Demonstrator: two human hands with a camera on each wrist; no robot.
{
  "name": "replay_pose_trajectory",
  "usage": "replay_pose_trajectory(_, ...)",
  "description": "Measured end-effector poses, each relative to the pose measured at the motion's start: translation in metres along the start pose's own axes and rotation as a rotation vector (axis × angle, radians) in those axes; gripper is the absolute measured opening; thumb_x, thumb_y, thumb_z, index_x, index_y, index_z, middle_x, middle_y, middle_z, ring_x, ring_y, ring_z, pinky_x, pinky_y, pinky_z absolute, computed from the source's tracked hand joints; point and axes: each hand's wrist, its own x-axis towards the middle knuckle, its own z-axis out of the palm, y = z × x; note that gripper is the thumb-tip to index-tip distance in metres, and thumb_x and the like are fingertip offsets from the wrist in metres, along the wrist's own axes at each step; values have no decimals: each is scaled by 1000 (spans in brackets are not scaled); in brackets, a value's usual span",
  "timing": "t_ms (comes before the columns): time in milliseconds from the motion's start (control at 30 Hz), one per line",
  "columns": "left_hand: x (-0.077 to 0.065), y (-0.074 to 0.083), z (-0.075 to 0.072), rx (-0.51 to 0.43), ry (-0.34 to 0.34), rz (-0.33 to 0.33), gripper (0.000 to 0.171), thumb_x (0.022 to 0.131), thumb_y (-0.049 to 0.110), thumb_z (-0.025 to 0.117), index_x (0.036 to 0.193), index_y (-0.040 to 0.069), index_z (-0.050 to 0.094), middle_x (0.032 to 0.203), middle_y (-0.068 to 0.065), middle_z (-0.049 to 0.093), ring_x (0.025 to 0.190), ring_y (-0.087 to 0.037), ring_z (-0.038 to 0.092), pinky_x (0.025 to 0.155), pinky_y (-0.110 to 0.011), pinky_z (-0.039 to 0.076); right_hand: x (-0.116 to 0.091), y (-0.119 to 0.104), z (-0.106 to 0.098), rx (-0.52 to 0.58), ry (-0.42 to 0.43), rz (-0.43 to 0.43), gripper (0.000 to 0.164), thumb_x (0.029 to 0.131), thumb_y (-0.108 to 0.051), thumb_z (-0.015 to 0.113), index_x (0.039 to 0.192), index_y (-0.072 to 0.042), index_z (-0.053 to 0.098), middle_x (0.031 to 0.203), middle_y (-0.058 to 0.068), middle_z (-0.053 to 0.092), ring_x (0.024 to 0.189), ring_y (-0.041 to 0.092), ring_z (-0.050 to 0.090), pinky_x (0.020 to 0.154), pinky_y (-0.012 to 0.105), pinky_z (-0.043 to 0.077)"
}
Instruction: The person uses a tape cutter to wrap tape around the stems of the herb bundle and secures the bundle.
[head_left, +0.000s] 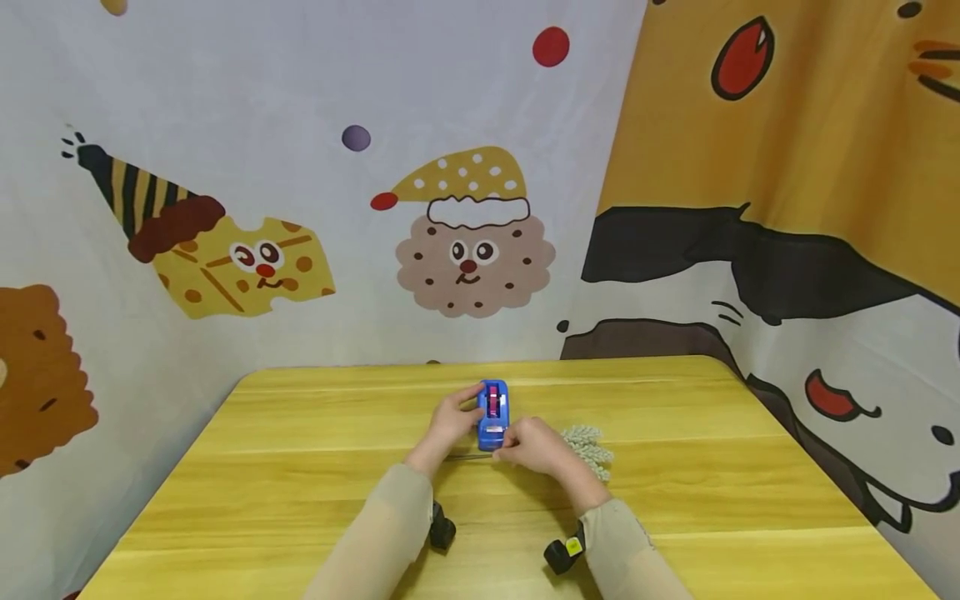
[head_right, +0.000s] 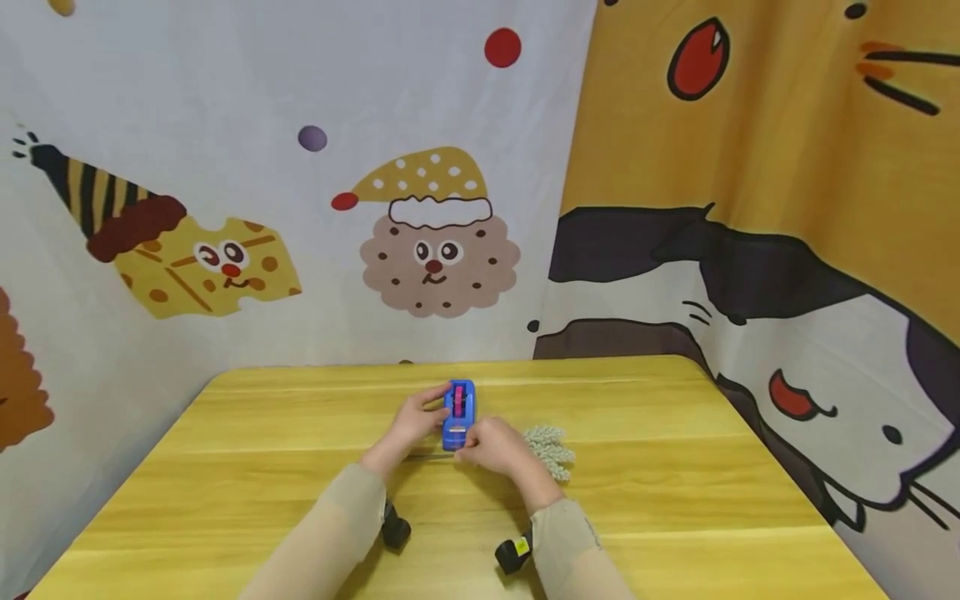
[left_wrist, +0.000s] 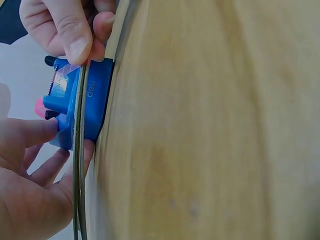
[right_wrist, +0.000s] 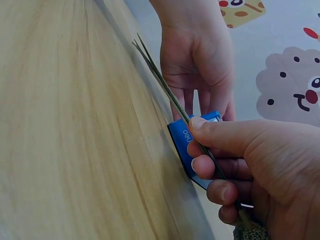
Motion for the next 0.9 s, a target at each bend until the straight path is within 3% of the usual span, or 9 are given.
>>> replay_pose_trajectory(333, -1, 2, 1, -54, 0, -24, 47, 93, -1, 58, 138, 14, 56, 144, -16, 46, 108, -31, 62, 78, -35, 56, 1, 3, 3, -21, 20, -17, 32, 86, -19, 75, 58, -10, 61, 49, -12, 47, 44, 4, 37, 44, 20, 32)
replay_pose_trajectory(900, -1, 2, 1, -61, 1, -24, 48, 93, -1, 58, 138, 14, 56, 144, -17, 46, 112, -33, 60, 78, -35, 56, 2, 9, 11, -25, 66, 26, 31, 85, -23, 76, 58, -15, 63, 49, -13, 46, 44, 3, 34, 43, 20, 28)
